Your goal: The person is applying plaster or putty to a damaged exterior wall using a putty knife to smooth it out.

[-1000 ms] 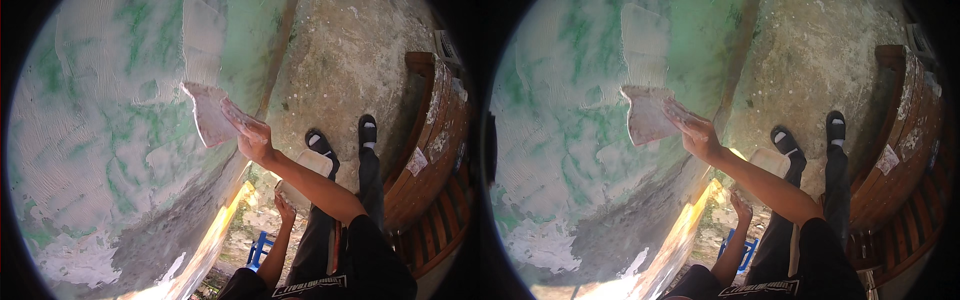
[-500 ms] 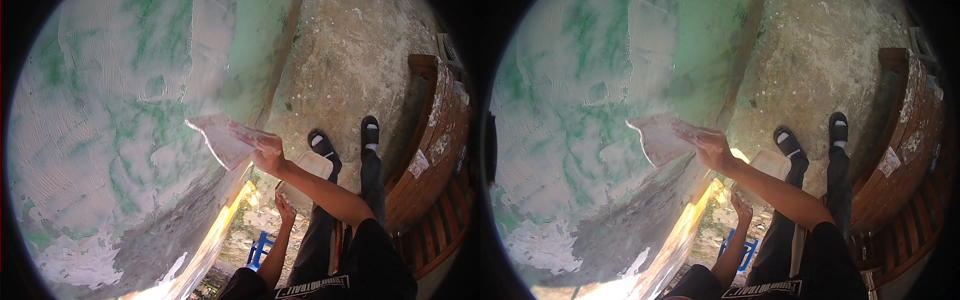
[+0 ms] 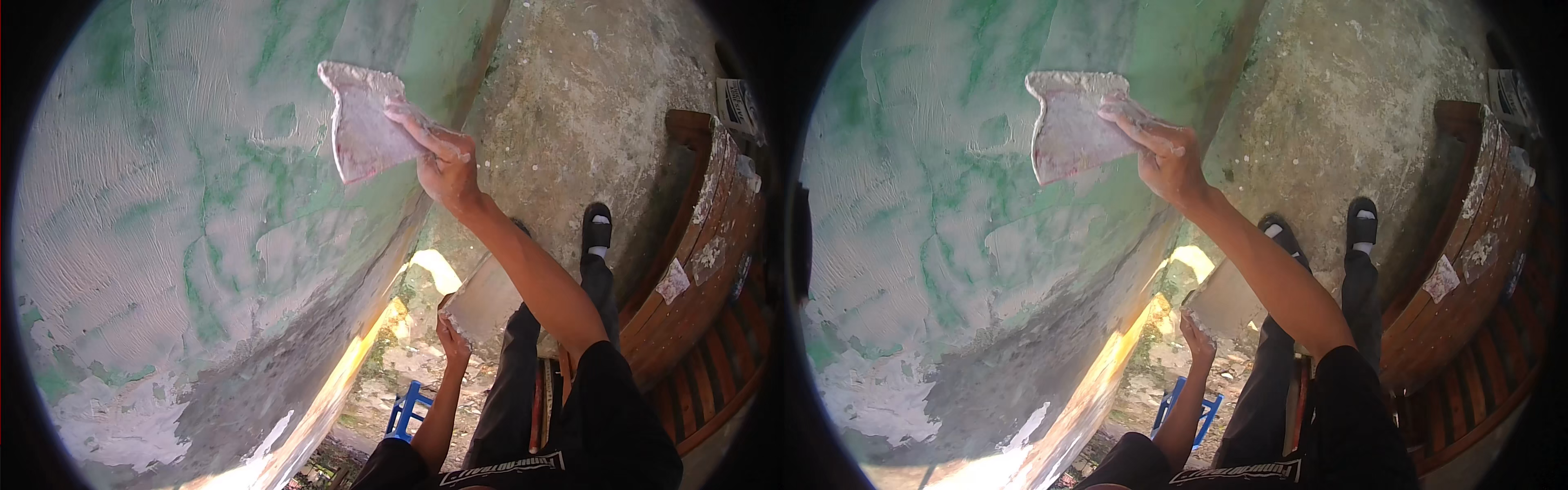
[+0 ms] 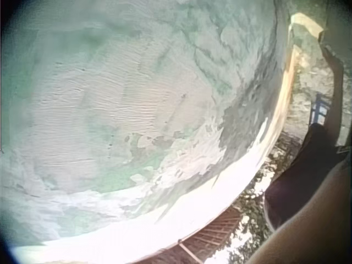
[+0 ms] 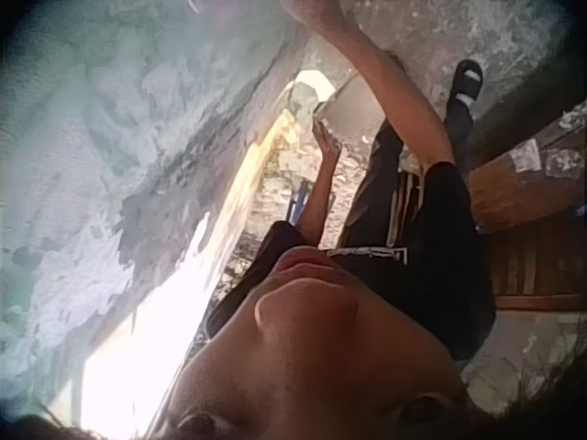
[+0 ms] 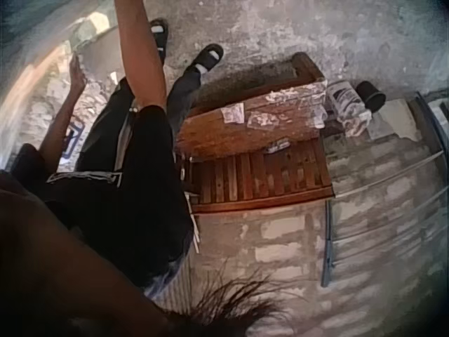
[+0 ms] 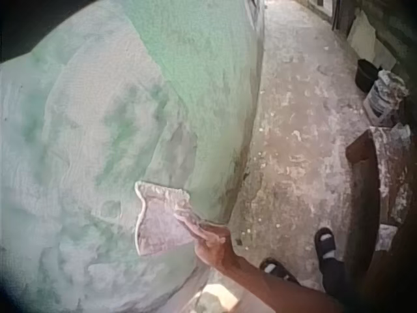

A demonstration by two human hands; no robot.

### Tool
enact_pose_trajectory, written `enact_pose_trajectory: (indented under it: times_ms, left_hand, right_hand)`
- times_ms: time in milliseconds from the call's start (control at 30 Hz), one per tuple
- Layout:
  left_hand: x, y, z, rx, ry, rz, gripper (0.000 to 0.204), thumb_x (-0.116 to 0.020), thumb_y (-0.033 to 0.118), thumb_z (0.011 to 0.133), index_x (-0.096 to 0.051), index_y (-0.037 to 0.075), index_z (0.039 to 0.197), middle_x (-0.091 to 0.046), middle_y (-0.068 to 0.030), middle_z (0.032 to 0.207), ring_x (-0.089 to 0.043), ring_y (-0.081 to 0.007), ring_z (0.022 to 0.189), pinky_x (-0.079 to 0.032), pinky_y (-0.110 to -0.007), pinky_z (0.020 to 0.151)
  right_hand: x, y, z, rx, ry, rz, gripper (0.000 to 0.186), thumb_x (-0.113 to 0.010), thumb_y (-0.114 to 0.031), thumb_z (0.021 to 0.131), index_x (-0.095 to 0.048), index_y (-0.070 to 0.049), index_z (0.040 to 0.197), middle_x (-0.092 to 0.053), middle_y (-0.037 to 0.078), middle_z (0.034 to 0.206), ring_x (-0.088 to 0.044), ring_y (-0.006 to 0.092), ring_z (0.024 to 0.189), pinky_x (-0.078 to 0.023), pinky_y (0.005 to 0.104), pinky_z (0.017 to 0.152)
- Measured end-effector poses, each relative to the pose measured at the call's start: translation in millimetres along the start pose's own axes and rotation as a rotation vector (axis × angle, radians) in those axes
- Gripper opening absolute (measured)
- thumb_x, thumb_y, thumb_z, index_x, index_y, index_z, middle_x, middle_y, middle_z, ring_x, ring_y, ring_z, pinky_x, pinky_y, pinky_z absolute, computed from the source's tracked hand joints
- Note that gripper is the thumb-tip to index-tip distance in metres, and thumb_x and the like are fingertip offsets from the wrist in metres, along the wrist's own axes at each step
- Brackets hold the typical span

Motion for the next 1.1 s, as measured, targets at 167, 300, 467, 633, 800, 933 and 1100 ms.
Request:
enact_pose_trajectory:
  times_ms: [167,300,467,633,800,933,1100]
  left_hand:
    - [-12,-6,0,0.152,-0.027,-0.136,0.045,-0.023,0.029,0.102,-0.048,-0.006,0.118,-0.057,-0.0161,0.105,-0.054,-0.0222,0.097,-0.040,-0.032,0.089]
    - [-15,-24,-6,0.135,-0.019,-0.138,0.046,-0.024,0.030,0.102,-0.047,-0.006,0.119,-0.057,-0.0167,0.106,-0.054,-0.0226,0.098,-0.040,-0.033,0.090]
    - [-31,-11,-13,0.156,-0.039,-0.134,0.046,-0.022,0.027,0.102,-0.047,-0.008,0.119,-0.057,-0.0193,0.110,-0.054,-0.0250,0.102,-0.040,-0.033,0.091]
    - [-30,-27,-28,-0.044,-0.003,0.069,0.047,-0.021,0.028,0.102,-0.047,-0.008,0.119,-0.057,-0.0198,0.110,-0.054,-0.0253,0.102,-0.039,-0.033,0.092]
    - [-53,-50,-33,0.175,-0.096,-0.262,0.047,-0.029,0.033,0.101,-0.046,-0.006,0.119,-0.057,-0.0180,0.106,-0.054,-0.0232,0.099,-0.041,-0.034,0.090]
    - [-21,-125,-58,0.013,-0.021,0.002,0.051,-0.040,0.041,0.097,-0.044,-0.004,0.120,-0.057,-0.0137,0.101,-0.055,-0.0213,0.094,-0.043,-0.032,0.085]
    - [-40,-95,-43,0.022,-0.139,-0.090,0.051,-0.041,0.041,0.096,-0.044,-0.003,0.121,-0.057,-0.0129,0.101,-0.055,-0.0205,0.093,-0.044,-0.032,0.084]
  right_hand:
    - [-18,-26,-83,-0.115,-0.319,0.170,0.067,-0.048,0.019,0.062,-0.059,-0.013,0.120,-0.058,0.007,0.123,-0.053,0.0254,0.118,-0.048,0.0342,0.096]
    - [-18,-29,-121,-0.204,-0.495,0.256,0.065,-0.049,0.018,0.062,-0.060,-0.011,0.120,-0.059,0.006,0.122,-0.055,0.0255,0.116,-0.049,0.0353,0.094]
    - [13,-6,-65,-0.127,-0.026,0.185,0.063,-0.047,0.019,0.066,-0.059,-0.011,0.120,-0.058,0.012,0.122,-0.055,0.0270,0.115,-0.050,0.0329,0.091]
    - [-10,22,-26,-0.266,0.067,0.134,0.062,-0.048,0.019,0.065,-0.057,-0.006,0.121,-0.057,0.016,0.122,-0.052,0.0322,0.116,-0.049,0.0347,0.091]
    - [-43,-1,-102,-0.143,-0.032,0.060,0.065,-0.050,0.019,0.065,-0.054,-0.006,0.125,-0.051,0.015,0.130,-0.046,0.0319,0.124,-0.045,0.0381,0.099]
    - [-73,-51,-175,-0.227,-0.279,0.158,0.067,-0.049,0.019,0.067,-0.052,-0.010,0.127,-0.048,0.014,0.133,-0.043,0.0301,0.126,-0.042,0.0364,0.103]
    - [-39,-39,-213,-0.272,-0.451,0.470,0.067,-0.049,0.021,0.066,-0.056,-0.010,0.124,-0.050,0.011,0.133,-0.046,0.0279,0.125,-0.042,0.0365,0.103]
Point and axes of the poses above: each hand's wrist, its own z-axis towards the middle knuckle, its own x-axis out of the back of the hand, y = z × x, the point moved 3 cm from there along z, towards the middle knuckle
